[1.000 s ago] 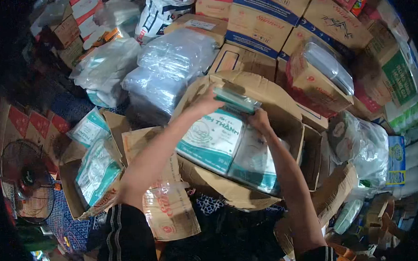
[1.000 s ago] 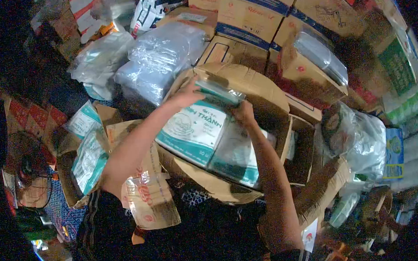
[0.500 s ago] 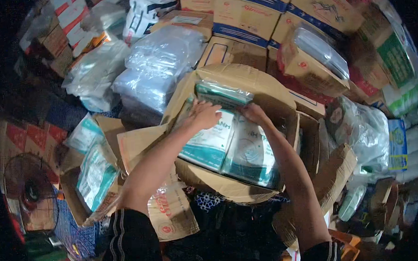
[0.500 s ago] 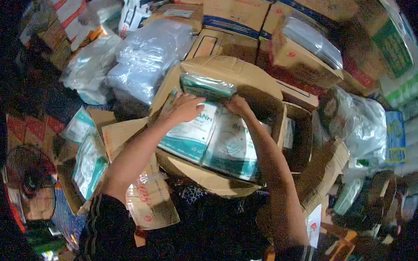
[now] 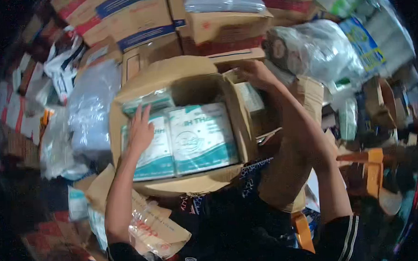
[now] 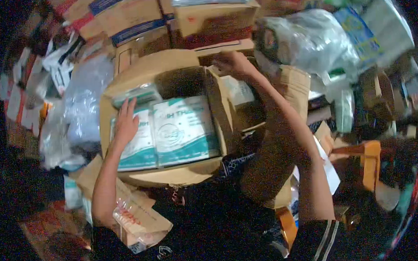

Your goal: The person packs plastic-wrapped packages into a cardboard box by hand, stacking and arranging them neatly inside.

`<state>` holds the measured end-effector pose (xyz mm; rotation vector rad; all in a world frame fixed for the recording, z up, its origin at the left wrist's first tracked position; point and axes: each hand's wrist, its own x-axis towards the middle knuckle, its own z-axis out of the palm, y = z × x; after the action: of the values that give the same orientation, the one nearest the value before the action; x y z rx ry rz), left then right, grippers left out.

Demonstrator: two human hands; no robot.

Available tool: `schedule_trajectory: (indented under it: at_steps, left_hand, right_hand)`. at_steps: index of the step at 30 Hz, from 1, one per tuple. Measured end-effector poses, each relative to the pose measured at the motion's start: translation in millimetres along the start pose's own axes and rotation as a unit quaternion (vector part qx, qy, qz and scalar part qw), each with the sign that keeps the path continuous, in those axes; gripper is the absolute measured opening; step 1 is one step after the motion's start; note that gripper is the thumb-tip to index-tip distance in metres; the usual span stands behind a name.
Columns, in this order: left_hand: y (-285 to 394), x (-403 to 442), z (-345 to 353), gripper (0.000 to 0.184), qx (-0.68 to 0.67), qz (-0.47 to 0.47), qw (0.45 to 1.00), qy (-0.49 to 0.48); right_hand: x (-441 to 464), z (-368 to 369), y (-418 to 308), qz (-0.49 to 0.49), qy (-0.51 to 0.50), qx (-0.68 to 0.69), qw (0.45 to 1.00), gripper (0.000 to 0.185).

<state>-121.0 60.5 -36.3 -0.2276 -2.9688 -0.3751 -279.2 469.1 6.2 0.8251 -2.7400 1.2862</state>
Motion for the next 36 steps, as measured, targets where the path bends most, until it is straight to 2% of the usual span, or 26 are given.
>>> schedule_trajectory:
  at_steps: [1,2,4,7,8,10,11,12,13,15,17,18,19,20,22,23,25,27,29,31,33,35,36]
  left_hand:
    - [4,1,1,0.056,-0.001,0.023,0.999,0.047]
    - [15,1,-2,0.055,-0.017,0.033,0.997,0.062]
    - [39,7,-10,0.054,-0.047,0.052,0.993,0.090]
    - [90,26,-15,0.043,-0.109,0.062,0.989,0.083]
    - [120,37,-15,0.027,-0.116,0.069,0.983,0.124]
    - [169,64,-5,0.016,-0.263,0.072,0.960,0.061]
    - [195,79,9,0.011,-0.351,0.099,0.927,0.082]
    - [221,94,16,0.013,-0.405,0.045,0.913,0.001]
    - [238,120,52,0.008,-0.543,0.073,0.836,0.002]
    - [295,148,64,0.012,-0.587,-0.046,0.806,-0.070]
    - [328,181,117,0.017,-0.739,-0.203,0.637,-0.084]
    - [337,191,141,0.017,-0.769,-0.275,0.572,-0.081]
    - [338,190,161,0.017,-0.779,-0.327,0.530,-0.077]
    - [340,186,178,0.018,-0.776,-0.362,0.510,-0.078]
    - [333,170,208,0.018,-0.764,-0.413,0.489,-0.080]
    - [328,160,220,0.018,-0.758,-0.428,0.486,-0.083]
    - [320,137,235,0.018,-0.745,-0.448,0.486,-0.093]
    - [311,117,244,0.018,-0.735,-0.461,0.486,-0.105]
    - [300,99,251,0.019,-0.725,-0.471,0.489,-0.113]
    - [293,86,246,0.019,-0.716,-0.480,0.492,-0.122]
    - [285,74,246,0.019,-0.708,-0.486,0.496,-0.129]
    - [278,65,246,0.019,-0.702,-0.492,0.497,-0.135]
    - [276,63,246,0.019,-0.699,-0.492,0.500,-0.140]
  right_hand:
    - [-7,-13,4,0.045,0.054,-0.073,0.995,0.026]
    - [-14,-30,0,0.058,0.059,-0.090,0.993,0.038]
    - [-19,-51,-9,0.113,0.083,-0.076,0.987,0.037]
    - [-23,-55,12,0.147,0.136,-0.039,0.979,0.039]
    - [-26,-52,14,0.146,0.144,-0.045,0.978,0.040]
    - [-27,-44,25,0.166,0.124,-0.086,0.975,0.040]
    - [-27,-41,29,0.168,0.124,-0.063,0.976,0.040]
    - [-28,-37,33,0.171,0.124,-0.040,0.977,0.040]
    - [-29,-32,38,0.174,0.125,-0.017,0.977,0.039]
    - [-26,-24,44,0.181,0.153,0.001,0.971,0.041]
    - [-24,-22,39,0.222,0.163,0.022,0.961,0.041]
    - [-23,-23,39,0.215,0.143,-0.025,0.966,0.042]
    - [-23,-20,41,0.220,0.111,-0.043,0.968,0.041]
    - [-23,-18,44,0.224,0.078,-0.062,0.970,0.039]
    - [-25,-15,38,0.236,0.003,-0.123,0.964,0.034]
    - [-40,-22,6,0.255,0.017,-0.147,0.956,0.029]
    - [-47,-14,0,0.205,-0.013,-0.271,0.940,0.022]
    - [-54,-10,-12,0.164,-0.095,-0.286,0.939,0.016]
    - [-59,4,-22,0.126,-0.133,-0.254,0.950,0.023]
    - [-60,0,-44,0.195,-0.181,-0.200,0.943,0.022]
    - [-69,6,-57,0.206,-0.187,-0.208,0.938,0.021]
    - [-76,16,-63,0.155,-0.148,-0.284,0.935,0.019]
    - [-75,16,-62,0.163,-0.147,-0.279,0.935,0.018]
